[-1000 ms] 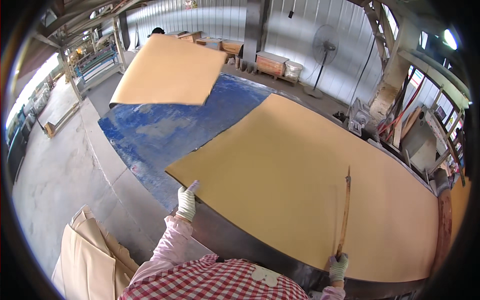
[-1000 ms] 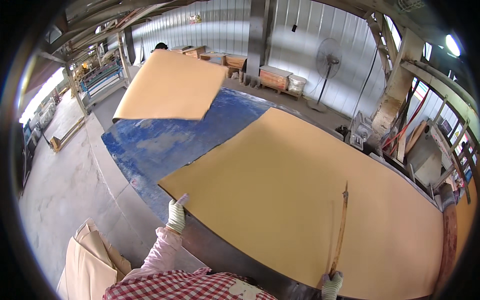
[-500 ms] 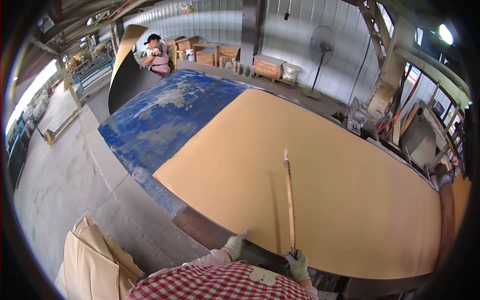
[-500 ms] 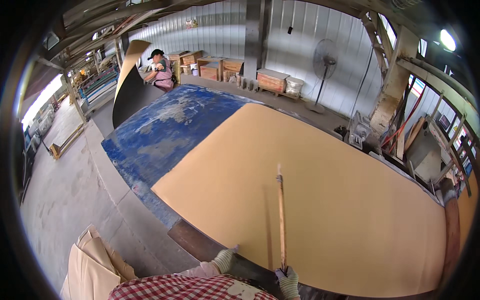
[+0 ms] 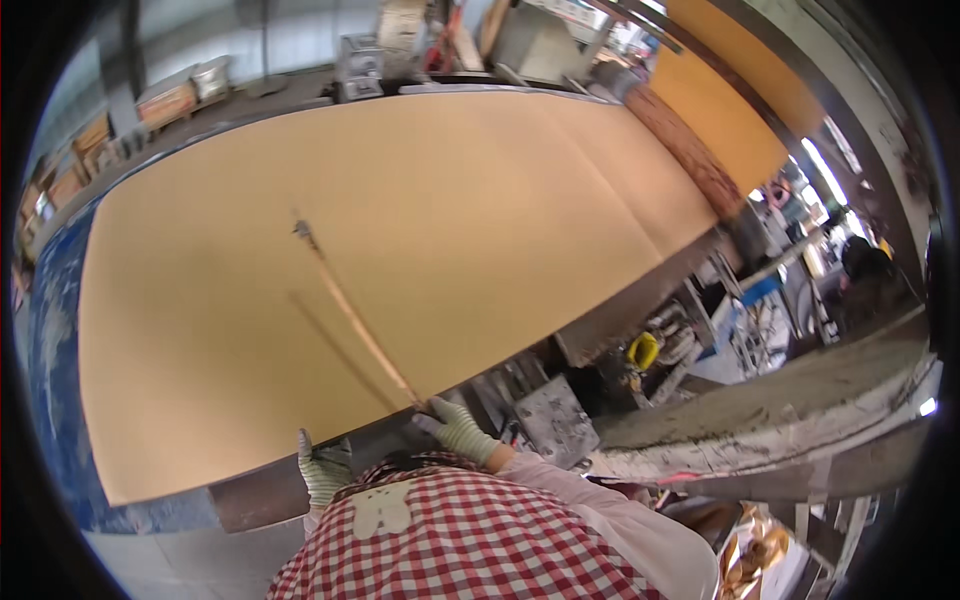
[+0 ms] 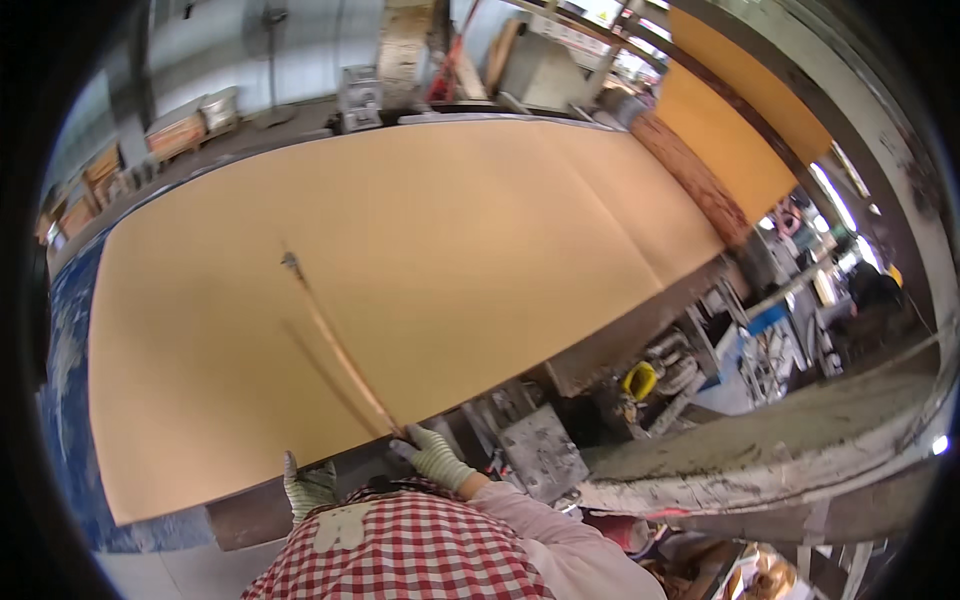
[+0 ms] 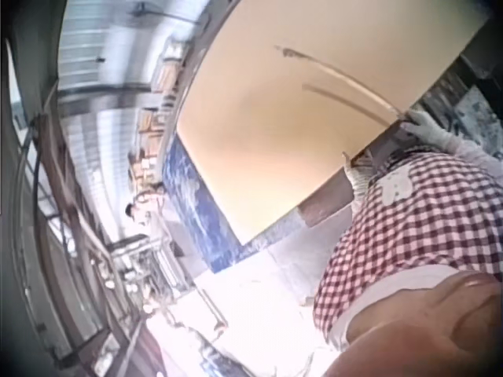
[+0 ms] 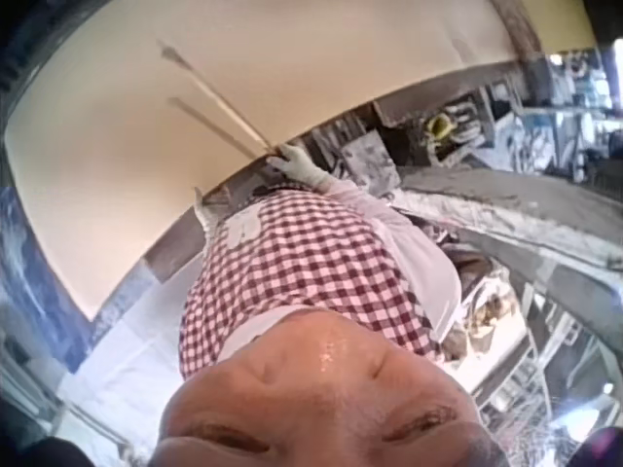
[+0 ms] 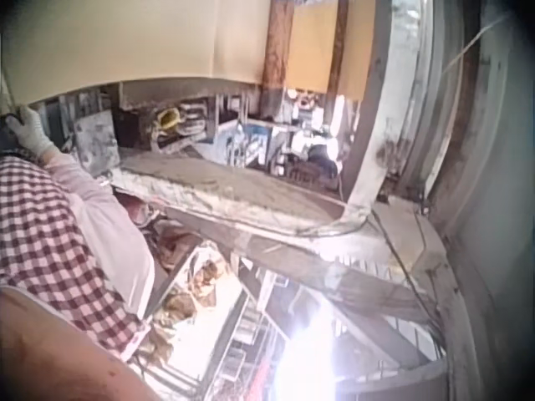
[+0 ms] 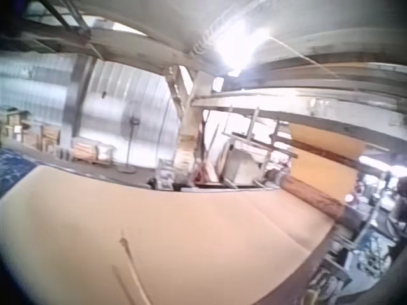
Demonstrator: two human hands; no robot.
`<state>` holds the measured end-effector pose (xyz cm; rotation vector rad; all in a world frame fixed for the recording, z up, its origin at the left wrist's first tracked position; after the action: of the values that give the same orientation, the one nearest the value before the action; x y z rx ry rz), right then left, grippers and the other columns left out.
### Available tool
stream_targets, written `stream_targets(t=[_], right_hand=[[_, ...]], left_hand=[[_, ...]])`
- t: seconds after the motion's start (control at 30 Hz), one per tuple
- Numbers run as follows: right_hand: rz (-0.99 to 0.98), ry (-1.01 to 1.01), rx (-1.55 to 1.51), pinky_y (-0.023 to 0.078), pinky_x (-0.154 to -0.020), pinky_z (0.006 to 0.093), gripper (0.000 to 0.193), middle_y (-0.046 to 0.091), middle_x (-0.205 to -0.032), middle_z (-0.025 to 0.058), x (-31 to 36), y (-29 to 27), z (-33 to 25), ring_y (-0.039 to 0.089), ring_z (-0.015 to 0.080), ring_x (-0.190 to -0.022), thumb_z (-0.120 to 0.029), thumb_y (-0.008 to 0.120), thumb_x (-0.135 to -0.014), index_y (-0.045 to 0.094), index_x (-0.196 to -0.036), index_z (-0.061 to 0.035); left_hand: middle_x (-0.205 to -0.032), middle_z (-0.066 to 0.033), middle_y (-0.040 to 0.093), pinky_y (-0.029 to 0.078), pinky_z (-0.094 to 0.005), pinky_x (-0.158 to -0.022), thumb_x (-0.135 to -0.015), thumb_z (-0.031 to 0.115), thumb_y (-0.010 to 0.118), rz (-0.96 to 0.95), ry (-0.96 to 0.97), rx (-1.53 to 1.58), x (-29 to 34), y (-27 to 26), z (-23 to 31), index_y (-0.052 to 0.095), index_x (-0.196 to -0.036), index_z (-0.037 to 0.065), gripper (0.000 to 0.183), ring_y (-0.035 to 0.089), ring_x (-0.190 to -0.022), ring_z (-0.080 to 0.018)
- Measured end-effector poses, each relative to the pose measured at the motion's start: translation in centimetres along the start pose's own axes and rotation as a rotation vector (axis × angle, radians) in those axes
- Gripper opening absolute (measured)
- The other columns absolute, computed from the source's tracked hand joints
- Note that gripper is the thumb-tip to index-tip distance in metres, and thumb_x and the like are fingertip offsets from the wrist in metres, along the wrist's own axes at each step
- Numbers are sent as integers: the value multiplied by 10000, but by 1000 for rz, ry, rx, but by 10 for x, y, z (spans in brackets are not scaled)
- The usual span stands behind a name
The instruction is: Handling and aligning thin sheets of veneer or building material as they emerge from a large industrial roller.
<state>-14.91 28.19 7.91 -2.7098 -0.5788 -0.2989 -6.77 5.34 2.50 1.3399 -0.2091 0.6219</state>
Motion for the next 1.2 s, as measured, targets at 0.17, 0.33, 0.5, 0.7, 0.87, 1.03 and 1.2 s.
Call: stream_targets(t=[0.17,0.33,0.5,0.7,0.87,1.03,1.2], right_hand=[[11,-122,96,448,-696,307,341,610,-865,160,6,2,12,567,187,-776,-214,611,-827,518,-1048,29],[-30,-54,117,444,-702,317,311,610,-884,164,11,6,2,567,217,-791,-178,626,-812,514,-1021,23],[35,-80,260,441,-698,388,353,586,-866,243,2,-8,4,570,376,-807,-278,580,-832,509,-1002,23],[189,-40,135,419,-571,299,211,551,-675,78,-4,-12,9,508,158,-625,-193,584,-846,542,-909,4],[178,60,-131,363,-502,217,133,523,-667,-14,-26,-10,-1,443,53,-583,-166,576,-856,545,-856,-37],[227,117,-74,366,-429,207,125,523,-635,-14,-66,-39,5,446,51,-482,-170,563,-861,545,-868,-46],[409,154,62,366,-384,224,136,537,-618,8,-125,-114,5,464,65,-453,-180,536,-867,536,-884,-46]], left_hand=[[-1099,-70,582,442,-389,-874,-806,304,616,-81,-316,-51,4,25,-40,536,-1103,84,378,537,-1035,-225],[-916,-65,619,485,-351,-752,-784,377,633,-11,-475,-331,12,30,-37,568,-1012,92,370,588,-847,-210],[-627,16,534,407,-239,-466,-746,472,646,272,-100,-524,-7,-30,20,586,-829,132,355,491,-512,-106],[-595,26,515,383,-217,-428,-724,506,653,308,-87,-309,14,1,27,590,-811,144,378,468,-483,-89],[-651,-11,538,420,-274,-485,-732,479,654,203,-464,-351,-2,13,-33,574,-887,132,388,491,-530,-144],[-655,1,511,387,-268,-464,-736,480,652,295,-434,-421,-15,-31,-2,555,-929,134,408,463,-520,-128],[-641,44,467,356,-267,-443,-733,490,653,431,-222,-369,3,-45,39,548,-938,155,406,434,-517,-90]])
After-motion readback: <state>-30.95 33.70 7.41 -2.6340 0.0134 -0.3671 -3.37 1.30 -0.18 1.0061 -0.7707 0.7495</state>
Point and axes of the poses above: each hand's wrist, its own x-axis away from the middle knuckle, its own y-axis out of the palm, z = x × y, the point moved 2 cm from there along -x, towards the middle knuckle
